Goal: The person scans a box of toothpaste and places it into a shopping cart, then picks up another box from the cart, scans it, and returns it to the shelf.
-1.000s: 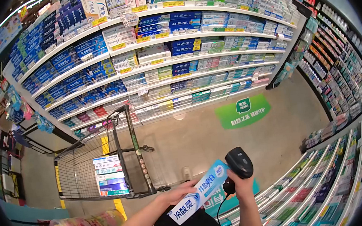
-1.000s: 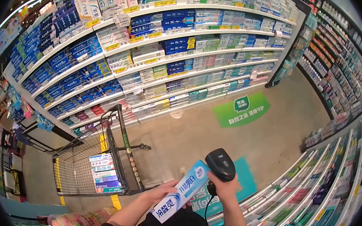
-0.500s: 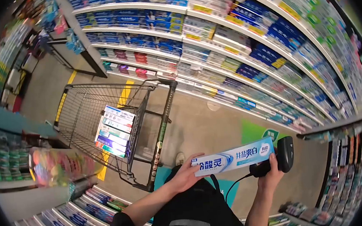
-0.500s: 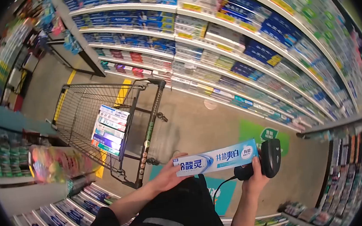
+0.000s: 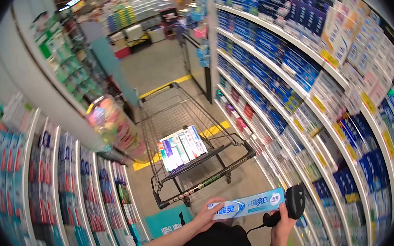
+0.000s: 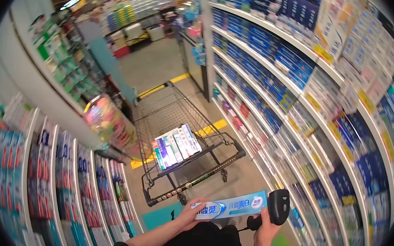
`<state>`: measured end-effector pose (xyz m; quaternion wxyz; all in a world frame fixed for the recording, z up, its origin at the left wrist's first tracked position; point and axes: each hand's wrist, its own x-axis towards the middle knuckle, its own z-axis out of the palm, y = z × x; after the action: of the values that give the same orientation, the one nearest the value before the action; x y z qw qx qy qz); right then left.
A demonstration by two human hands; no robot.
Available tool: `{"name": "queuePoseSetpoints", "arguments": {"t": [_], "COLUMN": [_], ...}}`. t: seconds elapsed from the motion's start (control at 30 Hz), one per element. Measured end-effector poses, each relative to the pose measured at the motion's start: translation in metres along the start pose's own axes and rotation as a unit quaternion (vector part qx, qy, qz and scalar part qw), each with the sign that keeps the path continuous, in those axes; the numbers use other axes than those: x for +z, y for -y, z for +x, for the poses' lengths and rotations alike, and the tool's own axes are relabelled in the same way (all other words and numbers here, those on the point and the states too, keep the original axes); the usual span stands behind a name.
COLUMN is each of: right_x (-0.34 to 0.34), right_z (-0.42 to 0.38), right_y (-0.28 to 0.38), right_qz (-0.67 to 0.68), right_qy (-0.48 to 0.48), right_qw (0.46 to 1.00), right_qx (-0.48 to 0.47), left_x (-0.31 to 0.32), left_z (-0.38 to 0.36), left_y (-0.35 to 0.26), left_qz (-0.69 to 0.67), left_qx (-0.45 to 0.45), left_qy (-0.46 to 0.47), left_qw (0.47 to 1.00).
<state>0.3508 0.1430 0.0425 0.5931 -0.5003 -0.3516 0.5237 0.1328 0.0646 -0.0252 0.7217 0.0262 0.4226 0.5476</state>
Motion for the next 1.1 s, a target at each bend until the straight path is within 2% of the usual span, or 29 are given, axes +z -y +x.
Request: {"name": "queuePoseSetpoints", "arguments": {"t": [0.07, 0.13, 0.23, 0.3, 0.37, 0.43, 0.47, 0.5, 0.57, 0.67, 0.77, 0.8, 0.9, 0.93, 1.03, 1.07, 1.1], "right_x": [-0.004, -0.010, -0.018, -0.013, -0.025, -0.031, -0.035, -0.041, -0.059, -0.077, -0.068, -0.073, -0.064, -0.071, -0.109, -0.129, -0.146], "right_z": [0.017, 0.039, 0.070, 0.076, 0.087, 0.097, 0.099, 0.099, 0.092, 0.071, 0.028, 0.024, -0.017, -0.015, -0.009, -0.006, -0.003], "right_y": [0.015, 0.021, 0.032, 0.043, 0.014, -0.023, -0.041, -0.059, -0.098, -0.143, -0.137, -0.148, -0.110, -0.115, -0.135, -0.146, -0.153], "right_qz": [-0.017, -0.047, -0.044, -0.058, -0.074, -0.128, -0.183, -0.245, -0.302, -0.295, -0.302, -0.313, -0.338, -0.373, -0.450, -0.415, -0.429], "right_qy": [0.074, 0.146, 0.339, 0.360, 0.386, 0.423, 0.450, 0.466, 0.470, 0.516, 0.545, 0.568, 0.561, 0.569, 0.583, 0.579, 0.563], "right_qw": [0.997, 0.987, 0.940, 0.931, 0.915, 0.890, 0.865, 0.831, 0.805, 0.776, 0.760, 0.747, 0.723, 0.698, 0.661, 0.686, 0.689], "right_qx": [0.020, 0.050, -0.001, 0.036, 0.090, 0.113, 0.126, 0.177, 0.201, 0.212, 0.186, 0.146, 0.222, 0.223, 0.145, 0.148, 0.152], "left_x": [0.021, 0.036, 0.025, 0.022, 0.026, 0.026, 0.027, 0.028, 0.022, 0.025, 0.024, 0.023, 0.023, 0.024, 0.023, 0.019, 0.018], "left_z": [-0.009, -0.017, -0.034, -0.050, -0.073, -0.097, -0.107, -0.117, -0.132, -0.158, -0.183, -0.191, -0.216, -0.224, -0.236, -0.236, -0.236], "left_y": [0.022, 0.052, 0.098, 0.123, 0.141, 0.168, 0.177, 0.189, 0.222, 0.263, 0.295, 0.304, 0.322, 0.324, 0.333, 0.342, 0.349], "left_qz": [-0.028, -0.133, -0.245, -0.307, -0.379, -0.421, -0.429, -0.435, -0.450, -0.477, -0.515, -0.529, -0.537, -0.541, -0.536, -0.526, -0.518], "left_qx": [0.008, 0.015, 0.044, 0.073, 0.125, 0.189, 0.215, 0.238, 0.272, 0.300, 0.323, 0.329, 0.350, 0.348, 0.350, 0.354, 0.357], "left_qy": [-0.071, -0.102, -0.095, -0.109, -0.150, -0.126, -0.129, -0.131, -0.161, -0.197, -0.219, -0.224, -0.223, -0.219, -0.209, -0.209, -0.210], "left_qw": [0.997, 0.986, 0.964, 0.943, 0.905, 0.878, 0.868, 0.859, 0.836, 0.802, 0.764, 0.749, 0.735, 0.734, 0.739, 0.744, 0.749]}}
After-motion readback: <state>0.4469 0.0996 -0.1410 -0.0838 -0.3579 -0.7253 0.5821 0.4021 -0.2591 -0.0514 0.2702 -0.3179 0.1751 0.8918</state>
